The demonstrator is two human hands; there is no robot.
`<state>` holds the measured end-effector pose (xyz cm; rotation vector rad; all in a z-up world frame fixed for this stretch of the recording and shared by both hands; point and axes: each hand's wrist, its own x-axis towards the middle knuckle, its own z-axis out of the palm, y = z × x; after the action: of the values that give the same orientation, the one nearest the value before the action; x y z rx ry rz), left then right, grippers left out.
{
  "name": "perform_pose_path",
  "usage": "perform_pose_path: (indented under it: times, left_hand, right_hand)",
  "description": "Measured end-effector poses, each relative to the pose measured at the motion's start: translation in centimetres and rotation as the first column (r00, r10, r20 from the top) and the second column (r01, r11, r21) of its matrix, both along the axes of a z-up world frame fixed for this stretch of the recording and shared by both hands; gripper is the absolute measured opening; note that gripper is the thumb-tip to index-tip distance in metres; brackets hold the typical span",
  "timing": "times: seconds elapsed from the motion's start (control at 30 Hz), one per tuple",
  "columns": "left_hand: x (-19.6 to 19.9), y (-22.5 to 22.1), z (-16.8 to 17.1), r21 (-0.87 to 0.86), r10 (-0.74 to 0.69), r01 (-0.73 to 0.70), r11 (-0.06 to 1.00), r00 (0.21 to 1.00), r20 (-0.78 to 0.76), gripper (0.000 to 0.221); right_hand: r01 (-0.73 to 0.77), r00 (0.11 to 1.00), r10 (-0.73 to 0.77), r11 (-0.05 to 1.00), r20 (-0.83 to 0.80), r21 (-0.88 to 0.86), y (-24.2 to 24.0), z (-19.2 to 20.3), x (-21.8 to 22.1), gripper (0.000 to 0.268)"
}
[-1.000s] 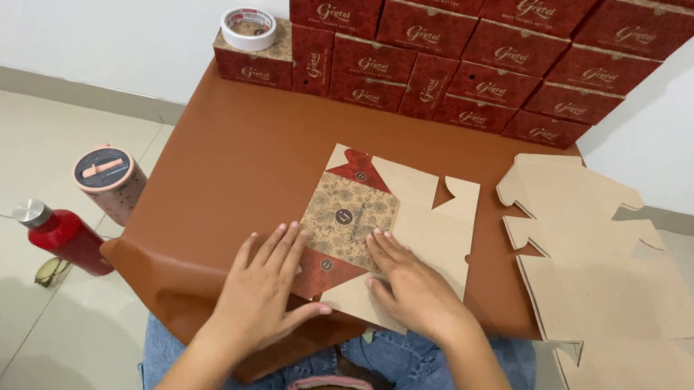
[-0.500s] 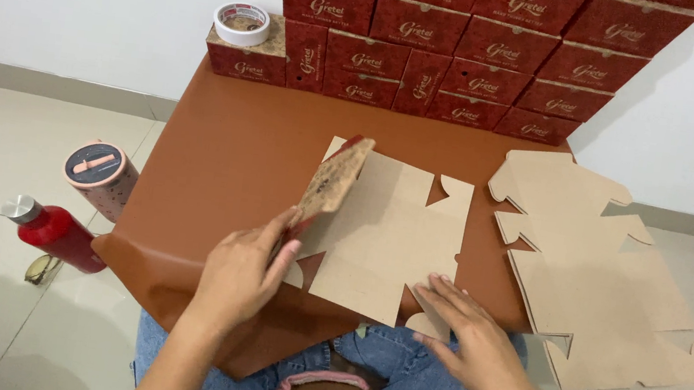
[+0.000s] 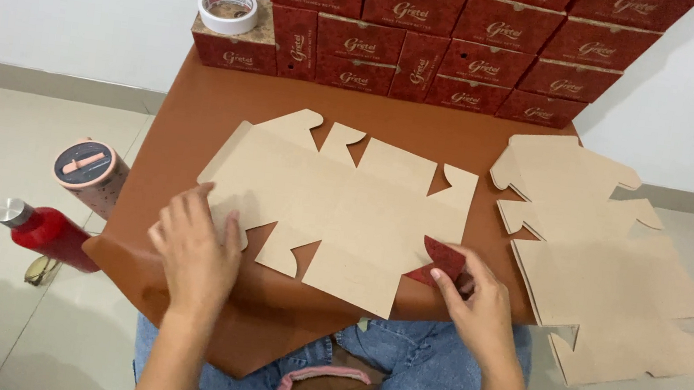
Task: Assembling small cardboard gift boxes by folding flat templates along pre-scored lines and tucking in tabs.
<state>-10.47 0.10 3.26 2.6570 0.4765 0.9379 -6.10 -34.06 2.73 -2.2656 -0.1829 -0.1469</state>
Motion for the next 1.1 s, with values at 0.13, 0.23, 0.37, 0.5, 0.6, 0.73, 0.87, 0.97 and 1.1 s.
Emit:
perform_pose_path:
  times: [0.13,0.23,0.37,0.5,0.6,0.73,0.87,0.97,1.1]
  left_hand:
    - [0.5,-6.0,2.5,0.141,-0.436,0.449,0.883,0.893,-0.114,0.048]
    - [1.2,-9.6,2.5,-0.175,-0.809,0.808,0.563,0.494,-0.320,0.042]
    - [1.9,-11.3,-0.1,-0.034,-0.872,0.890,0.454,0.436,-0.221,0.041]
    - [1.9,-11.6,0.3,-0.034,-0.869,0.874,0.484,0.477,-0.131,0.040]
    - [2.1,-11.4,0.3,-0.114,-0.882,0.878,0.465,0.449,-0.139,0.042]
    - [1.7,-8.7,1.1,-0.225,-0.901,0.877,0.424,0.384,-0.200,0.082]
    - [1.3,-5.9,1.9,-0.193,-0.788,0.775,0.601,0.537,-0.301,0.070]
    - [1.7,-4.6,3.1,-0.256,-0.783,0.741,0.621,0.568,-0.254,0.044]
    - [3.7,-4.6,3.7,-0.306,-0.747,0.686,0.660,0.639,-0.180,0.026]
  right_hand:
    - [0.033,0.996,-0.032,0.999,0.088,-0.004,1.6,1.5,-0.2,0.071]
    - [0.046,0.962,-0.015,0.993,0.272,-0.107,1.6,0.4,-0.4,0.070]
    - [-0.016,0.897,0.138,0.960,0.419,-0.280,1.9,-1.4,-1.6,0.029]
    - [0.024,0.876,0.158,0.930,0.457,-0.367,2.3,-1.6,-2.9,0.039]
    - [0.085,0.895,0.076,0.939,0.441,-0.334,0.4,-1.1,-3.2,0.037]
    - [0.024,0.907,0.167,0.896,0.388,-0.443,-0.3,-0.9,-3.2,0.042]
    - [-0.052,0.905,0.220,0.906,0.364,-0.419,0.8,-0.6,-3.0,0.031]
    - [-0.087,0.886,0.268,0.897,0.378,-0.433,2.9,-0.3,-2.7,0.038]
    - [0.010,0.892,0.140,0.945,0.431,-0.328,4.6,0.1,-1.4,0.010]
